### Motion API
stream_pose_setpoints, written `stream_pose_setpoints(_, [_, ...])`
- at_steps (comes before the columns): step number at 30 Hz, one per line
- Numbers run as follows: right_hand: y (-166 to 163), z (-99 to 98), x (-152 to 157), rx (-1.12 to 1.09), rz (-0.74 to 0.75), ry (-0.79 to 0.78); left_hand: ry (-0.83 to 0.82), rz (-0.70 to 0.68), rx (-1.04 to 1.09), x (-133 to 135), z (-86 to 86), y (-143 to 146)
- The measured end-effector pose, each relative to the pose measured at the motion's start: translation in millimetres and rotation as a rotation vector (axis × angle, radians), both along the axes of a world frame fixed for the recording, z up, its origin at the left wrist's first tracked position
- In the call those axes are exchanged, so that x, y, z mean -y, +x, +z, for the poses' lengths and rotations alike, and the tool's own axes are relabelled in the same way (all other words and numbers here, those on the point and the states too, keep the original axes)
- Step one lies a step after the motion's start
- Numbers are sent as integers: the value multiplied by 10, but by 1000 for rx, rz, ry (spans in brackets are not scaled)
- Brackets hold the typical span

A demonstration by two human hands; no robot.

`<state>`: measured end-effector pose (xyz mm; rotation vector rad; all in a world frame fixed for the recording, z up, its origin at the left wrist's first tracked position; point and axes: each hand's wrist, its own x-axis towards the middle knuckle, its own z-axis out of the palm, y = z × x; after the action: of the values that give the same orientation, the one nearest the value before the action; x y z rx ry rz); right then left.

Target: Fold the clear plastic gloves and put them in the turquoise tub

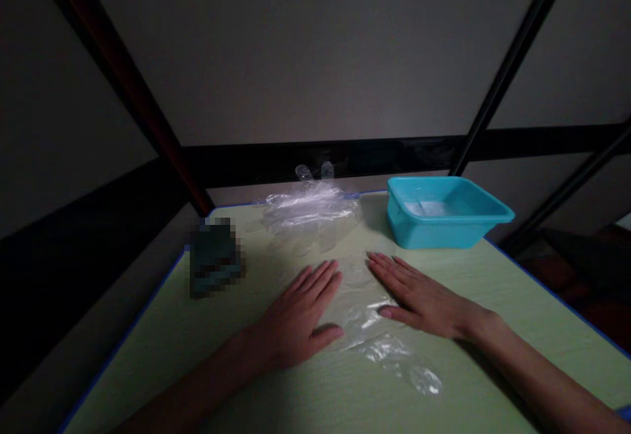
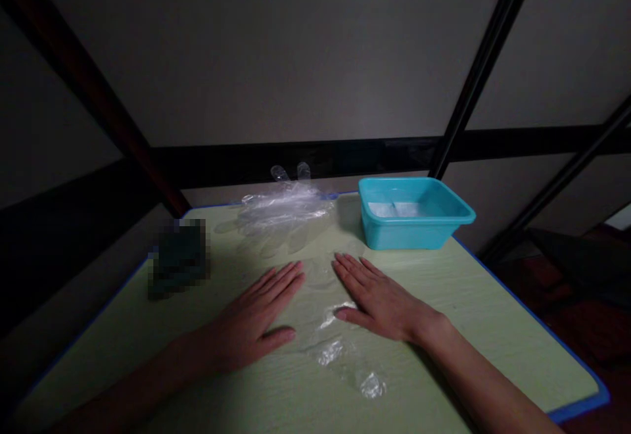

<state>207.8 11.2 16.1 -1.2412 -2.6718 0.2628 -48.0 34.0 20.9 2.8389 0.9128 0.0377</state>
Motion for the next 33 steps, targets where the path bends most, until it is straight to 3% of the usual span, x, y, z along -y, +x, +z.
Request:
stream_pose_setpoints(5, [-15,190,51,-134,80,-34,-31,-144,82,62,100,39])
stream_pose_setpoints(10, [-18,173,66,-191,140,-102,-114,-310,71,150,147,78])
stream_pose_setpoints(13, [-2,199,65,-211,135,-156,-123,-327,63,167,143,82])
stream_pose_setpoints(20, [104,479,200,-260,169,-417,-122,-371,46,210,160,95])
stream_pose_setpoints(25, [105,426,272,-188,279,-595,-97,-367,62,198,182,113])
stream_pose_setpoints(33, [22,346,251,-110,281,-679,-107,-392,62,193,181,111])
